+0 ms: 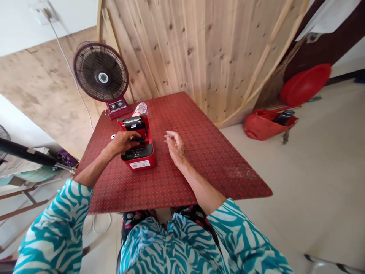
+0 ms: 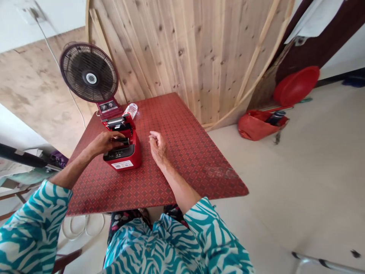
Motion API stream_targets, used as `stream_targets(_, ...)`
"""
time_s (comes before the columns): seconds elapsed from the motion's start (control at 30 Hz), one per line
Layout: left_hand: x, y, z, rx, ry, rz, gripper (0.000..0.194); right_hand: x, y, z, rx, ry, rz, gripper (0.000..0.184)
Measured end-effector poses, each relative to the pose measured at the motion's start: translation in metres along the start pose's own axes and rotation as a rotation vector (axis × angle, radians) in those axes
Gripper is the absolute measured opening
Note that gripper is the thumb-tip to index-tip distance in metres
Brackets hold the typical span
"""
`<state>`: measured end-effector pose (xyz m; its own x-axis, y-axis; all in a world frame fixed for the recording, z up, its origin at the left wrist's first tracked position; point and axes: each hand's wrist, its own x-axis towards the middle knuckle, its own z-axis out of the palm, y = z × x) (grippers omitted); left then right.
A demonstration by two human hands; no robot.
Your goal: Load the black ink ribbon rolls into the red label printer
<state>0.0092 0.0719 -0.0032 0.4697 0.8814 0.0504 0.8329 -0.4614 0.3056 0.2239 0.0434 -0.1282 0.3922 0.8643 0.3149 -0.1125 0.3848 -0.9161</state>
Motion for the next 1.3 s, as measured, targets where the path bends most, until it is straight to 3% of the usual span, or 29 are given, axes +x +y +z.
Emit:
stream_targets(0.23,0.017,0.001,0.005,0.090,-0.175,-0.036,0.021,-0.002,0.004,0.000,-0.044,-0.071,-0.023,0.030)
stream_targets(0.33,0.017,0.001,0.003,0.030,-0.192,-0.032,0.018,-0.004,0.003,-0.002,-0.068,-0.079,-0.032,0.031)
stream_targets(0.5,-0.009,0.001,0.002,-0.185,0.041,-0.057,0.021,0.005,-0.002,0.002,-0.076,-0.103,-0.039,0.036)
stream_targets(0.7,-0.049,0.009,0.022,-0.386,0.318,-0.018,0.021,0.043,-0.021,0.047,0.006,-0.206,-0.043,0.051)
stream_targets(0.87,-0.062,0.010,0.034,-0.350,0.342,0.145,0.019,0.065,-0.030,0.074,0.007,-0.286,-0.058,0.051)
stream_targets(1.07,-0.057,0.000,0.031,-0.263,0.427,0.196,0.026,0.068,-0.022,0.073,-0.036,-0.292,-0.071,0.054)
stream_targets(1.13,-0.053,-0.007,0.025,-0.226,0.384,0.190,0.029,0.067,-0.021,0.072,-0.043,-0.299,-0.087,0.056)
stream_targets(1.3,-0.045,-0.019,0.011,-0.203,0.108,0.186,0.040,0.060,-0.013,0.064,-0.053,-0.249,-0.108,0.061)
